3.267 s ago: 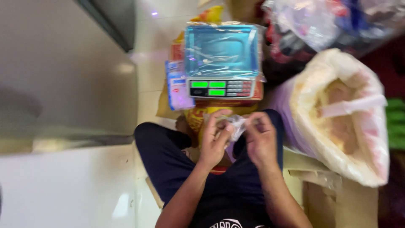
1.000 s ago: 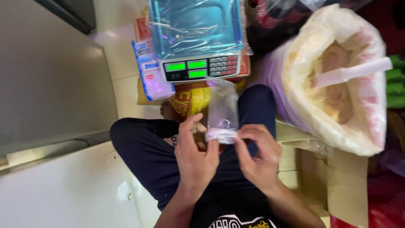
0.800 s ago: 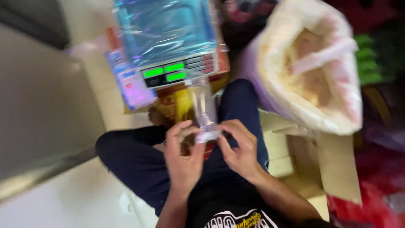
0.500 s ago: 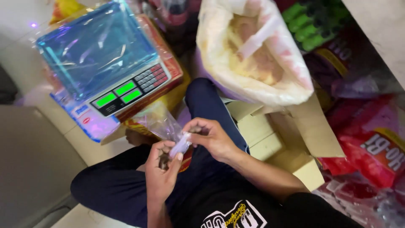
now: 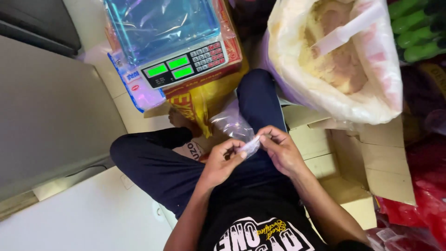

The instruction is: Scooping sugar from a large bulk sack into smaller plastic bags and weighing them on a digital scale for retail sale.

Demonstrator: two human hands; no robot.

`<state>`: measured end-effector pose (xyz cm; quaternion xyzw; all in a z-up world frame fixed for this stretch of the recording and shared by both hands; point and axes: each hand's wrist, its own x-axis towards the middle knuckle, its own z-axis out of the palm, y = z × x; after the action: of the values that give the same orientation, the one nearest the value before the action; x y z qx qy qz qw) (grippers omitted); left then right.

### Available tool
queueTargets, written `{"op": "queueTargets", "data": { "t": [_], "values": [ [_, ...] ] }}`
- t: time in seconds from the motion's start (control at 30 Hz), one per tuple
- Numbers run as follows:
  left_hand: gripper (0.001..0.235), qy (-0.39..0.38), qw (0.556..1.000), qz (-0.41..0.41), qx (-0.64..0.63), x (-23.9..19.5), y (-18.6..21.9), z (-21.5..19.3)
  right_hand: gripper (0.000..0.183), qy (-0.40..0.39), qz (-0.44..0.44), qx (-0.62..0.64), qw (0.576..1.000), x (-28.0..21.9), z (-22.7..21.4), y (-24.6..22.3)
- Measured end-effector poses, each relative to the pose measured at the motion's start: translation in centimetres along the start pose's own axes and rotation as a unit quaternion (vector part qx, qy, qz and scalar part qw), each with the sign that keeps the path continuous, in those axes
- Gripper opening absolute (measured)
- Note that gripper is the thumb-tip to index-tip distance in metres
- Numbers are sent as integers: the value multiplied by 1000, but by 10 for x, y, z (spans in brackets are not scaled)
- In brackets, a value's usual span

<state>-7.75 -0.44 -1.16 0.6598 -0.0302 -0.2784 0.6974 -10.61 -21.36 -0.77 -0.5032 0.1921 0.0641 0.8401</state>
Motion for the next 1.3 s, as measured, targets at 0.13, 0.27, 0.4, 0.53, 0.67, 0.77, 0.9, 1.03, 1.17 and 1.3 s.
{"op": "queueTargets", "data": {
  "t": [0.13, 0.27, 0.4, 0.53, 0.67, 0.77, 0.9, 1.03, 1.17, 1.3],
  "values": [
    [34, 23, 997, 28, 67, 18, 12, 27, 12, 25, -70, -35, 997, -2, -12, -1],
    [19, 125, 983, 41, 125, 36, 31, 45, 22, -1, -122, -127, 984, 1, -19, -17],
    [19, 199, 948, 177, 174, 45, 53, 73, 37, 60, -174, -175, 967, -2, -24, -11],
    [24, 167, 916, 238, 275, 43, 73, 80, 21, 142, -202, -181, 952, 0, -38, -9],
    [13, 49, 842, 321, 431, 41, 48, 69, 16, 178, -203, -171, 947, 5, -37, -22],
    [16, 7, 775, 386, 500, 49, 34, 64, 13, 205, -225, -180, 935, 9, -46, -12],
    [9, 93, 720, 394, 563, 59, 71, 64, 20, 150, -249, -323, 901, -3, -36, -41],
    [15, 85, 732, 399, 545, 62, 102, 80, 22, 130, -299, -397, 858, -16, -29, -79],
    [22, 56, 723, 423, 543, 77, 137, 106, 11, 182, -351, -355, 847, 1, -51, -96],
    [26, 30, 701, 482, 525, 104, 172, 127, 28, 218, -313, -268, 885, 10, -60, -147]
  ]
}}
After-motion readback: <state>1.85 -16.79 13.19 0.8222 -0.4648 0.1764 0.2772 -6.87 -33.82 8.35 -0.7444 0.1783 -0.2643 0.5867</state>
